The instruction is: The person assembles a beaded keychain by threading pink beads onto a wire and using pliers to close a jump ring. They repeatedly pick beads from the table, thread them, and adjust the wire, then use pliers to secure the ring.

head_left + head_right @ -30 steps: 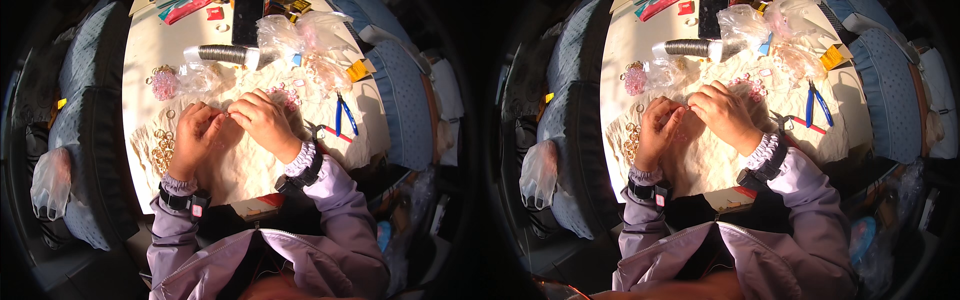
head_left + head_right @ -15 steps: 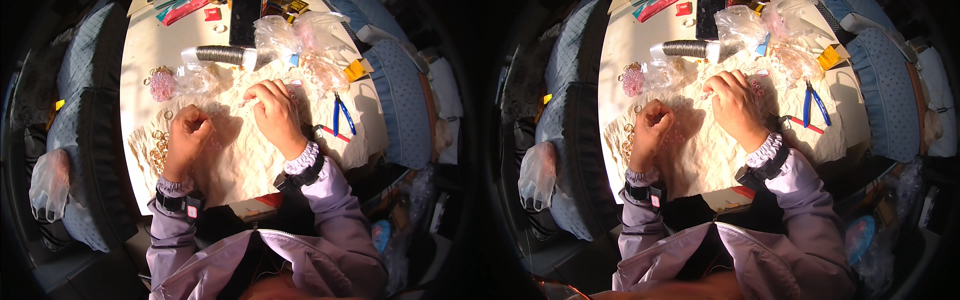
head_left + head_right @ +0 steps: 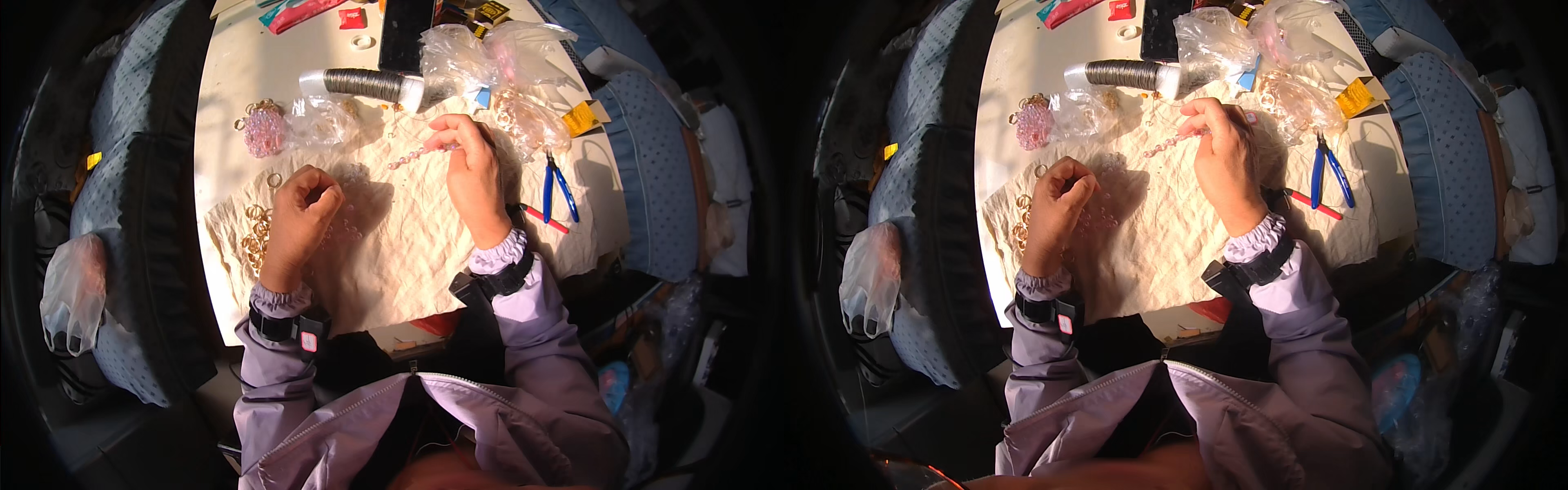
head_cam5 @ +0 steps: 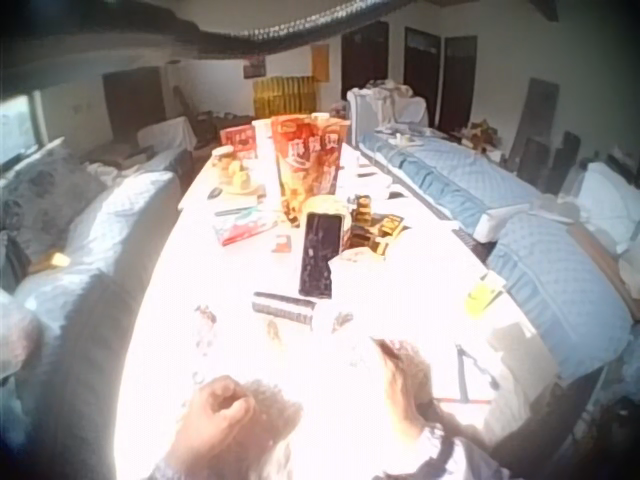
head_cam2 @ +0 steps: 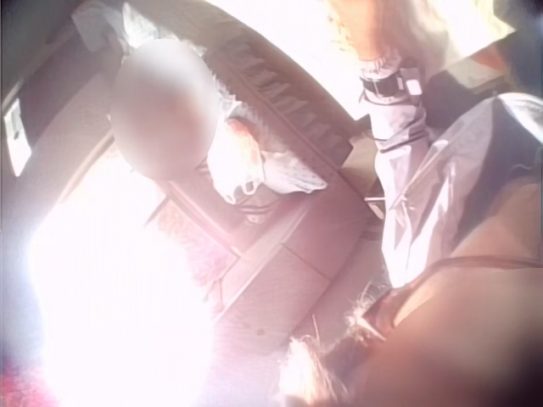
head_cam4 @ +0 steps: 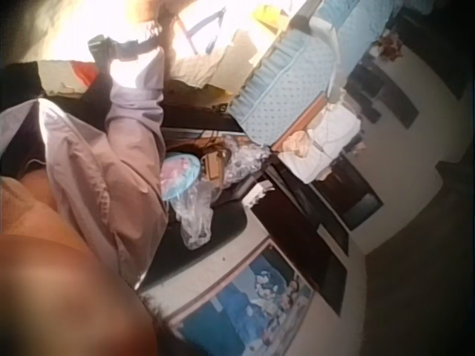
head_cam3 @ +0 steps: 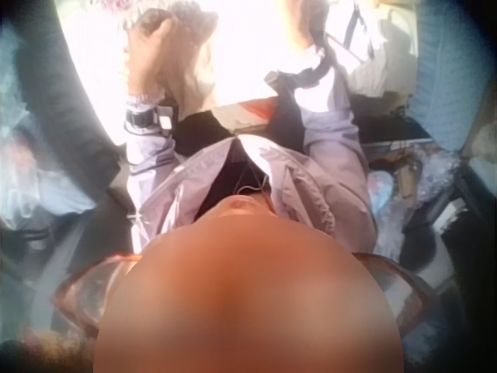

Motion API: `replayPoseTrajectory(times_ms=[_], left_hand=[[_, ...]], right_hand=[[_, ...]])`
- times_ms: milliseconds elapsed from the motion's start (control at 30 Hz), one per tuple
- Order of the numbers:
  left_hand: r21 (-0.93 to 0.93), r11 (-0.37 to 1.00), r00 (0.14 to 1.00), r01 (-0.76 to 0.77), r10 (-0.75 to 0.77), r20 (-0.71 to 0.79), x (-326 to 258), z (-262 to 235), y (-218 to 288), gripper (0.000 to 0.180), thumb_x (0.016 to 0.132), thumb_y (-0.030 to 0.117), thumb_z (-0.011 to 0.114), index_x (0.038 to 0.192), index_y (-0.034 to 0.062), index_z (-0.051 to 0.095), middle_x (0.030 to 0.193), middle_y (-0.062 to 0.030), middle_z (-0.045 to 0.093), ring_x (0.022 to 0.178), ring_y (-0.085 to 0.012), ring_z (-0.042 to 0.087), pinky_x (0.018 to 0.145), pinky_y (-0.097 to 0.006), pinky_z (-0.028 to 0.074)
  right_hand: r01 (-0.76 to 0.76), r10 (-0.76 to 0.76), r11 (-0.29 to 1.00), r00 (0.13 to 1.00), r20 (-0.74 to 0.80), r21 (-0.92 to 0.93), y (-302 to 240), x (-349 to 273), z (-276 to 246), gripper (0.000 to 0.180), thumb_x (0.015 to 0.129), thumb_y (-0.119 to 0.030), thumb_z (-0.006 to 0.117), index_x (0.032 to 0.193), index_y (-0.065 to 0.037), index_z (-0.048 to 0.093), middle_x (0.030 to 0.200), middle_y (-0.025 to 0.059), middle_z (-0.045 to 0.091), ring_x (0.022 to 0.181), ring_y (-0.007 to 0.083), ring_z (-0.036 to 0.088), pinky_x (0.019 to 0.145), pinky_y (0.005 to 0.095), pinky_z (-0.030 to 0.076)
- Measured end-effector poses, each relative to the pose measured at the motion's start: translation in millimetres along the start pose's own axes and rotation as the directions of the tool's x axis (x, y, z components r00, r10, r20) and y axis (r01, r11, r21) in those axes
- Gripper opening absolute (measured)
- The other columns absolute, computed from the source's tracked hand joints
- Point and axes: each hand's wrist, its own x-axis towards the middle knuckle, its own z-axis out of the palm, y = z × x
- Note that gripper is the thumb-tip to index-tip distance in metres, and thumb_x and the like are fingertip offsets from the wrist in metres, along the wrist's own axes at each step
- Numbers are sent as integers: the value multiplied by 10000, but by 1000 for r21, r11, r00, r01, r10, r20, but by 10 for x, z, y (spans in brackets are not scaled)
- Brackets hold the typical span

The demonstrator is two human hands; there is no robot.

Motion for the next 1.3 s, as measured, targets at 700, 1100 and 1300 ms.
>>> replayPoseTrajectory(times_ms=[700,1100,1300], left_hand=[[-177,983,996,52,-38,77,-4,-28,-40,105,1008,76,728,953,-14,721,884,-9,718,823,-74,662,735,-250,528],[-350,932,973,95,-12,231,-55,-23,-29,145,1043,113,763,996,-25,759,963,-23,756,868,-88,683,766,-270,555],[171,978,990,-119,130,-58,67,-43,-165,106,994,61,744,989,-44,745,914,-133,730,800,-239,706,753,-353,574]], right_hand=[[145,-134,988,978,158,-57,-215,-18,54,337,926,102,548,1174,-61,707,1049,61,787,1060,277,693,941,408,546],[185,-227,972,901,371,145,-256,-58,191,125,902,-116,850,988,-85,765,973,32,762,982,258,654,887,387,538],[269,-240,959,939,247,-92,-246,-31,164,127,859,-32,805,877,-75,687,907,49,714,931,289,641,846,416,536]])
